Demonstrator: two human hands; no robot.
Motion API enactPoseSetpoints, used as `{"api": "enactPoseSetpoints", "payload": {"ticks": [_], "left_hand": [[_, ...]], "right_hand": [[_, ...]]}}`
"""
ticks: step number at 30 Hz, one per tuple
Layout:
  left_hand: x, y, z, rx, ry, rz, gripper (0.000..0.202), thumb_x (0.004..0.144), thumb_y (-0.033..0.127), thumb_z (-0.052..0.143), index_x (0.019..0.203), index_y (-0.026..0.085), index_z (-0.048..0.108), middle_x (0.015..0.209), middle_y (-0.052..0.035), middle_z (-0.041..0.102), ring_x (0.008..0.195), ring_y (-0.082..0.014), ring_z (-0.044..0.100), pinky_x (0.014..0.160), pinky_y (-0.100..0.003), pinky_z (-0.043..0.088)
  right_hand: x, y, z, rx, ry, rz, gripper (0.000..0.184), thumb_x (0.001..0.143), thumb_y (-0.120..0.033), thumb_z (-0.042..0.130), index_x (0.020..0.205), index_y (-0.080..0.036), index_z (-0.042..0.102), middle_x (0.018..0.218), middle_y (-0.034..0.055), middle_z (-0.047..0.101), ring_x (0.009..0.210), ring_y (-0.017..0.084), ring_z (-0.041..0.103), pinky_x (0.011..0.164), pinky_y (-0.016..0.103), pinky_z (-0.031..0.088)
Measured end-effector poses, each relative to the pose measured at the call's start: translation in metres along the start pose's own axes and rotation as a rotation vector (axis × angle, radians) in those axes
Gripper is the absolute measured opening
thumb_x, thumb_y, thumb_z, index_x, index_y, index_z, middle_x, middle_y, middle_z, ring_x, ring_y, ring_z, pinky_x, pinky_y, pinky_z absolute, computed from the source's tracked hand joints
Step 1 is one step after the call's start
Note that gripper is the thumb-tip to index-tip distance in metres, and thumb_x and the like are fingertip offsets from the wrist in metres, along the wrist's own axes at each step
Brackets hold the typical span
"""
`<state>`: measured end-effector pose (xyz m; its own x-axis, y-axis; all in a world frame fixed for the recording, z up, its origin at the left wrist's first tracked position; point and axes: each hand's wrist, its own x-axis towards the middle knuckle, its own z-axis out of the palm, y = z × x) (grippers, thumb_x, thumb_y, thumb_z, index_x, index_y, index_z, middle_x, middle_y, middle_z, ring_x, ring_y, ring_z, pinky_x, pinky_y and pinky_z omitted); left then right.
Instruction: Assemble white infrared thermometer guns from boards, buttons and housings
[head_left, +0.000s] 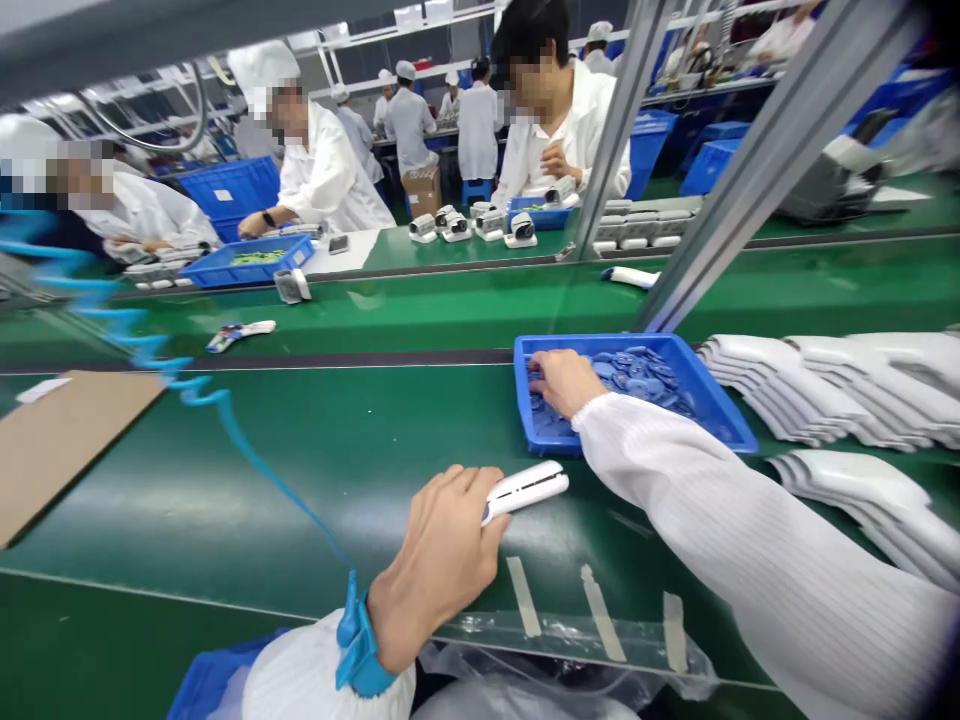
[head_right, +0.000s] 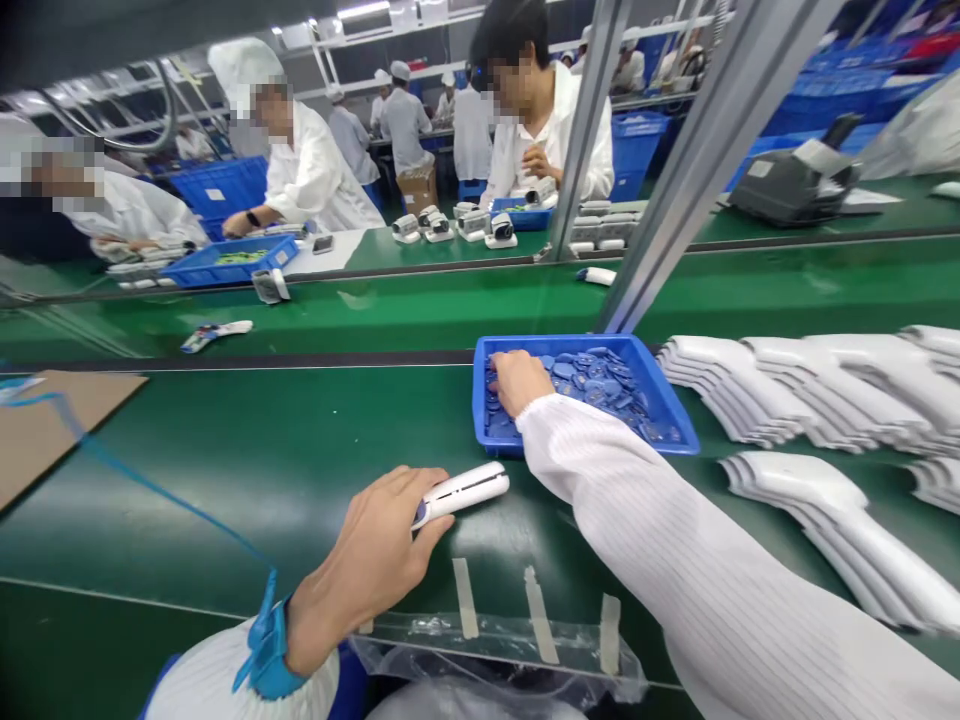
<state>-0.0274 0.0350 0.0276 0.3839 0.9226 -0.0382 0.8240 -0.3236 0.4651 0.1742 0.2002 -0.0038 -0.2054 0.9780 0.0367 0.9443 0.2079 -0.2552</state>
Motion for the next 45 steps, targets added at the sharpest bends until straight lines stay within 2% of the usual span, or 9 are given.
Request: {"api": "enactPoseSetpoints", "payload": {"ticks": [4,8,11,16,22,26,31,39,45], "left_hand": [[-0.004,-0.013,-0.005,-0.491,-0.015,-0.177,0.027,0.092,0.042,0.061,0.111,0.023,0.063,0.092,-0.0013,0.068,0.08,-0.0194,0.059,0.069,-0.029,0.04],[-0.005,-0.014,0.0,-0.827,0.009,-0.207,0.03,0.093,0.044,0.059,0.105,0.017,0.06,0.095,-0.0036,0.068,0.081,-0.0168,0.059,0.067,-0.025,0.041],[-0.003,-0.004,-0.002,-0.751,0.087,-0.19,0.031,0.097,0.046,0.052,0.111,0.02,0.061,0.088,-0.0005,0.066,0.074,-0.0146,0.055,0.065,-0.025,0.039],[-0.001,0.011,-0.005,-0.633,0.079,-0.112,0.027,0.099,0.041,0.051,0.115,0.024,0.063,0.092,0.0015,0.068,0.077,-0.0151,0.057,0.07,-0.026,0.039],[-0.004,0.013,0.004,-0.626,-0.002,-0.145,0.032,0.1,0.047,0.048,0.118,0.025,0.061,0.089,0.0018,0.067,0.076,-0.0154,0.056,0.068,-0.026,0.039],[-0.006,0.014,0.007,-0.642,-0.027,-0.156,0.034,0.1,0.049,0.047,0.12,0.026,0.061,0.083,0.0024,0.065,0.073,-0.0151,0.055,0.066,-0.026,0.038],[-0.009,0.013,0.007,-0.651,-0.053,-0.177,0.033,0.099,0.05,0.048,0.12,0.028,0.061,0.085,0.0029,0.066,0.075,-0.0153,0.056,0.065,-0.026,0.038],[-0.007,0.012,0.004,-0.632,-0.042,-0.127,0.032,0.099,0.049,0.05,0.119,0.027,0.062,0.091,0.0028,0.068,0.077,-0.0149,0.056,0.066,-0.025,0.039],[-0.005,0.013,0.004,-0.523,-0.046,-0.017,0.026,0.101,0.04,0.048,0.118,0.026,0.061,0.101,0.0013,0.07,0.086,-0.0177,0.061,0.077,-0.028,0.041]], "right_hand": [[-0.015,0.002,-0.014,0.085,0.103,-0.035,0.014,0.092,-0.022,0.059,0.096,-0.015,0.07,0.1,0.0108,0.072,0.099,0.024,0.067,0.09,0.038,0.05],[-0.062,-0.011,-0.037,0.259,0.18,-0.101,0.027,0.097,-0.033,0.046,0.107,-0.021,0.068,0.092,0.0062,0.076,0.083,0.023,0.072,0.074,0.033,0.052],[-0.106,-0.029,-0.047,0.45,0.156,-0.163,0.031,0.098,-0.038,0.044,0.114,-0.025,0.067,0.085,0.0021,0.077,0.072,0.021,0.073,0.063,0.031,0.051],[-0.145,-0.046,-0.042,0.596,0.083,-0.139,0.033,0.098,-0.029,0.043,0.114,-0.024,0.072,0.096,0.0012,0.078,0.081,0.018,0.074,0.073,0.028,0.056],[-0.155,-0.048,-0.033,0.566,0.259,0.01,0.028,0.094,-0.023,0.052,0.105,-0.019,0.077,0.102,0.0039,0.078,0.091,0.021,0.075,0.084,0.03,0.058],[-0.161,-0.053,-0.035,0.664,0.123,0.004,0.034,0.097,-0.026,0.048,0.121,-0.02,0.072,0.109,0.0032,0.076,0.092,0.021,0.075,0.079,0.031,0.059],[-0.164,-0.048,-0.04,0.787,0.018,0.113,0.028,0.093,-0.033,0.06,0.115,-0.025,0.075,0.109,-0.0014,0.076,0.098,0.023,0.073,0.078,0.03,0.059],[-0.162,-0.043,-0.042,0.744,0.072,0.052,0.023,0.092,-0.026,0.063,0.11,-0.026,0.076,0.108,-0.0039,0.077,0.097,0.018,0.073,0.085,0.027,0.058],[-0.167,-0.048,-0.037,0.664,0.115,-0.077,0.029,0.096,-0.023,0.055,0.121,-0.017,0.07,0.121,0.0026,0.073,0.108,0.017,0.07,0.095,0.026,0.053]]}}
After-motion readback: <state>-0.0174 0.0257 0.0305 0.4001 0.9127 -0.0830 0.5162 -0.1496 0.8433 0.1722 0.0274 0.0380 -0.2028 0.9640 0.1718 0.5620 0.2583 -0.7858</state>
